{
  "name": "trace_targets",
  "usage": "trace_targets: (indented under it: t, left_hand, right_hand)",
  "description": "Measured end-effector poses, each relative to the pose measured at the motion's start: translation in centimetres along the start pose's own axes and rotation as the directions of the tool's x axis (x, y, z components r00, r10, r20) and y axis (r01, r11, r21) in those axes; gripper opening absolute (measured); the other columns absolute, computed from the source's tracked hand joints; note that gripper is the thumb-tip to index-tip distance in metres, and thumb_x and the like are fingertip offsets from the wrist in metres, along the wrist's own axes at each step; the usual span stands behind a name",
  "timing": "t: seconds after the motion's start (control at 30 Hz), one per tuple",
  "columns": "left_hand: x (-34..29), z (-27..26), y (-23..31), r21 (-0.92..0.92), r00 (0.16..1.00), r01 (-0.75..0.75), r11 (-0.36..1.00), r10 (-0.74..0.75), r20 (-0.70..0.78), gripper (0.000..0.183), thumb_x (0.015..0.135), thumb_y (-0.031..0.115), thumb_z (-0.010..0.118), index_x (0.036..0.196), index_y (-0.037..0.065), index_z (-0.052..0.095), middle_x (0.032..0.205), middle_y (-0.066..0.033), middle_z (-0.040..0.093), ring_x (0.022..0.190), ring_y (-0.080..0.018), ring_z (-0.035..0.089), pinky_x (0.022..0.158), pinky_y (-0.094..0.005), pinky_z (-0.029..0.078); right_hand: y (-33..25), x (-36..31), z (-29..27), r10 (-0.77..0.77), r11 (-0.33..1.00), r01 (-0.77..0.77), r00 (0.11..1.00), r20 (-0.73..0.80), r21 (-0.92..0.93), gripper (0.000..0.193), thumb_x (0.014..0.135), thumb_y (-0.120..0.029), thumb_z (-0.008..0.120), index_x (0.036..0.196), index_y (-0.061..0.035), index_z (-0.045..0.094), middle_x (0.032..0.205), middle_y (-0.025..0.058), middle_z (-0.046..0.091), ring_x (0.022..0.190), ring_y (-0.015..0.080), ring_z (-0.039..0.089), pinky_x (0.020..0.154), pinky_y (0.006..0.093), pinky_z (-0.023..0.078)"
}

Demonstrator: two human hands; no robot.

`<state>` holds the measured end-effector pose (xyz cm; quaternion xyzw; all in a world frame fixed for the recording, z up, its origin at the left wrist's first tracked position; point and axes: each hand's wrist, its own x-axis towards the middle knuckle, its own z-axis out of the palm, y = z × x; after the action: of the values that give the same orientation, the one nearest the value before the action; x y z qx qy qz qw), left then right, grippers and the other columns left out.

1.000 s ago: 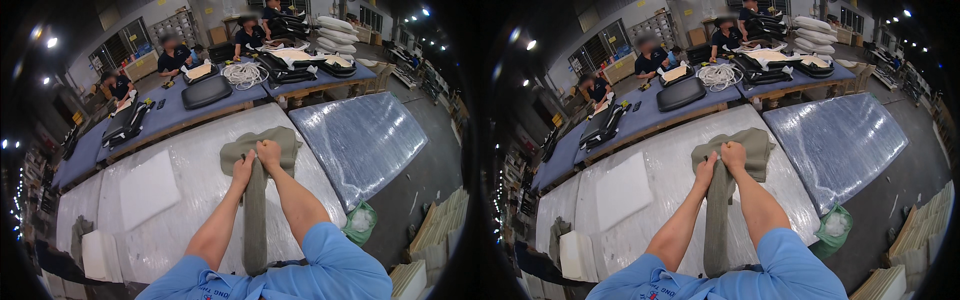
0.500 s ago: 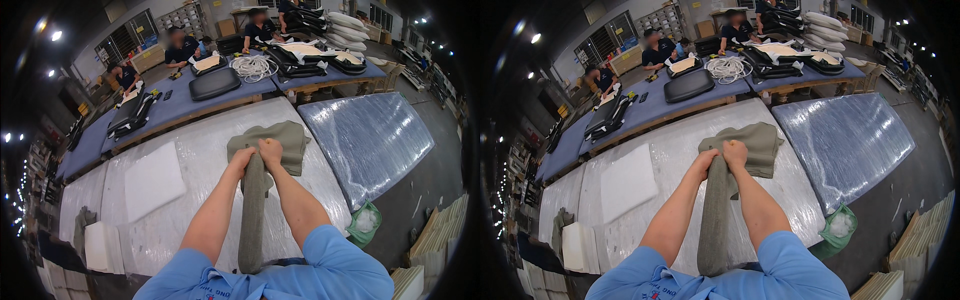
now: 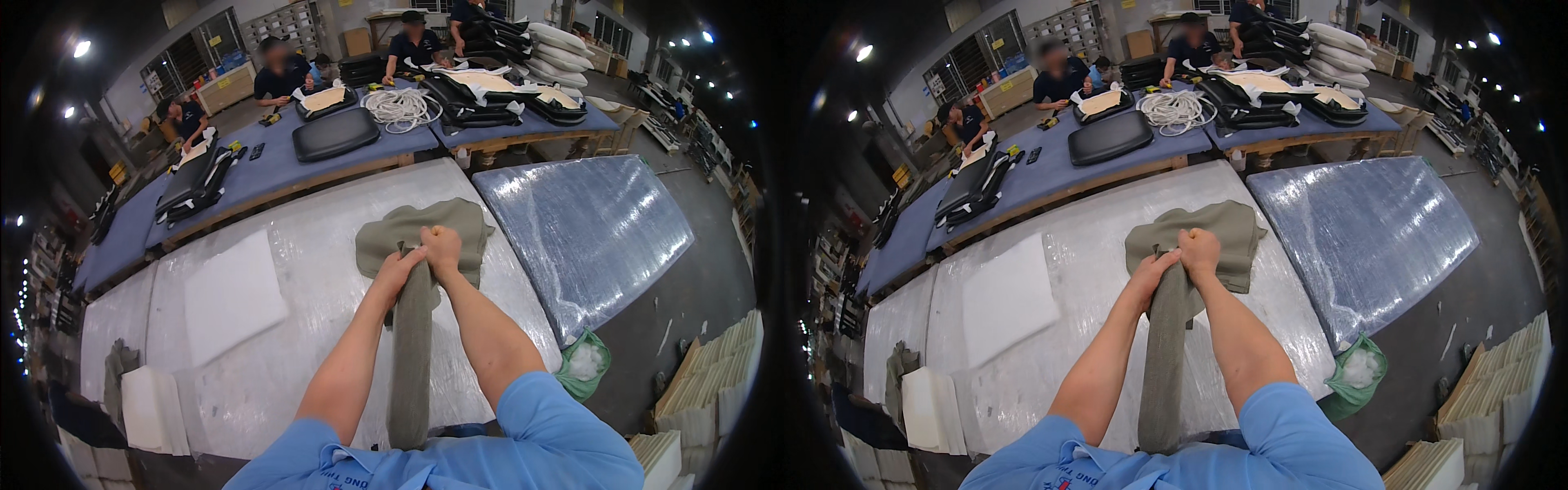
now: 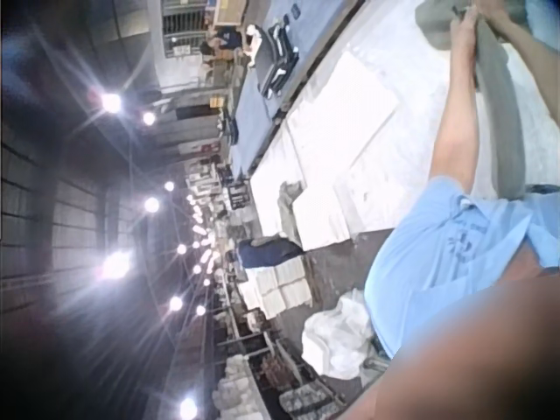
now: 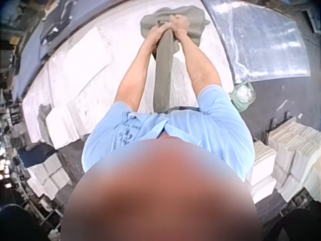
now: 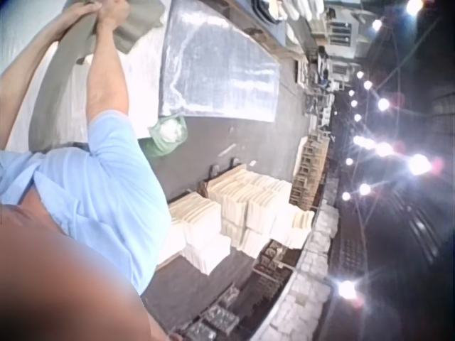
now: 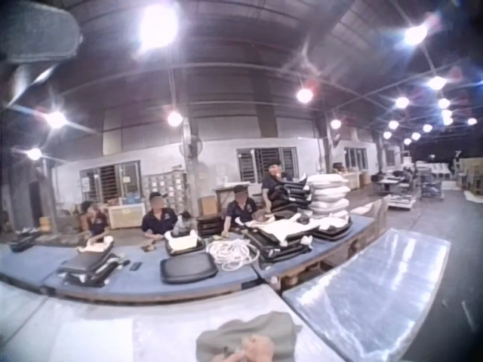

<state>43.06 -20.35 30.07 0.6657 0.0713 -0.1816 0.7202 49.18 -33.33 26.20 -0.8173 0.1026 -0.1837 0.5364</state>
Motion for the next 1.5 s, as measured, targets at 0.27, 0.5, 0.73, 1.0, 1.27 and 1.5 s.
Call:
trace_targets:
  t: [0.27, 0.5, 0.73, 1.0, 1.27, 1.5]
  left_hand:
    - [0.6, -0.7, 0.0, -0.037, 0.993, -0.067, 0.997, 0.063, -0.102, 0.04, 0.094, 0.036, 0.069, 0.111, -0.001, 0.069, 0.1, -0.0086, 0.072, 0.085, -0.0172, 0.068, 0.076, -0.0329, 0.055]
    - [-0.3, -1.8, 0.6, -0.105, 1.0, -0.02, 0.994, 0.021, 0.006, 0.044, 0.093, 0.035, 0.07, 0.119, 0.0, 0.065, 0.102, -0.0099, 0.07, 0.088, -0.0193, 0.069, 0.077, -0.0349, 0.056]
    - [-1.6, -1.7, 1.0, -0.093, 0.999, -0.038, 0.995, 0.036, -0.032, 0.045, 0.09, 0.032, 0.072, 0.119, -0.002, 0.064, 0.101, -0.0092, 0.069, 0.087, -0.0202, 0.068, 0.078, -0.035, 0.055]
    - [-0.4, -4.9, -0.2, -0.112, 0.999, -0.041, 0.993, 0.041, 0.002, 0.064, 0.1, 0.055, 0.06, 0.125, -0.004, 0.064, 0.115, -0.0113, 0.07, 0.101, -0.0198, 0.066, 0.09, -0.0338, 0.053]
    - [0.1, -5.9, -1.5, -0.108, 0.987, -0.133, 0.985, 0.141, 0.073, 0.077, 0.099, 0.065, 0.056, 0.126, -0.007, 0.064, 0.118, -0.012, 0.069, 0.106, -0.0189, 0.064, 0.093, -0.0319, 0.049]
    - [0.6, -4.4, -1.5, -0.082, 0.995, -0.093, 0.992, 0.095, 0.016, 0.073, 0.102, 0.062, 0.053, 0.128, -0.006, 0.062, 0.123, -0.0116, 0.066, 0.111, -0.0184, 0.061, 0.098, -0.0319, 0.047]
  right_hand:
    - [-1.4, 0.9, 1.7, -0.103, 0.995, 0.103, 0.994, 0.035, -0.014, 0.04, 0.085, -0.032, 0.065, 0.066, 0.0018, 0.058, 0.062, 0.0207, 0.056, 0.055, 0.0316, 0.05, 0.059, 0.0464, 0.044]
    - [-1.8, -0.2, 1.8, -0.043, 0.999, 0.042, 0.997, 0.068, 0.01, 0.038, 0.084, -0.036, 0.063, 0.069, 0.0, 0.062, 0.07, 0.0226, 0.061, 0.065, 0.0423, 0.059, 0.065, 0.0504, 0.047]
    - [-1.6, -0.8, 2.7, -0.069, 0.991, 0.066, 0.997, 0.025, 0.116, 0.044, 0.084, -0.034, 0.067, 0.063, 0.0024, 0.053, 0.055, 0.0161, 0.047, 0.051, 0.0217, 0.042, 0.054, 0.0435, 0.04]
    - [-2.3, -1.4, 3.0, -0.028, 0.968, -0.014, 0.986, 0.163, 0.252, 0.06, 0.097, -0.05, 0.065, 0.069, 0.0011, 0.053, 0.06, 0.011, 0.046, 0.059, 0.0186, 0.044, 0.062, 0.037, 0.043]
    - [-0.7, -4.2, 1.5, -0.127, 0.879, -0.026, 0.95, 0.286, 0.477, 0.041, 0.103, -0.037, 0.062, 0.086, 0.0001, 0.063, 0.071, -0.0042, 0.049, 0.071, 0.0104, 0.044, 0.066, 0.0318, 0.042]
    - [-1.8, -3.7, 0.2, -0.118, 0.92, 0.077, 0.989, 0.085, 0.386, 0.031, 0.106, -0.032, 0.057, 0.106, -0.0014, 0.06, 0.09, 0.0018, 0.059, 0.083, 0.0133, 0.05, 0.077, 0.0316, 0.044]
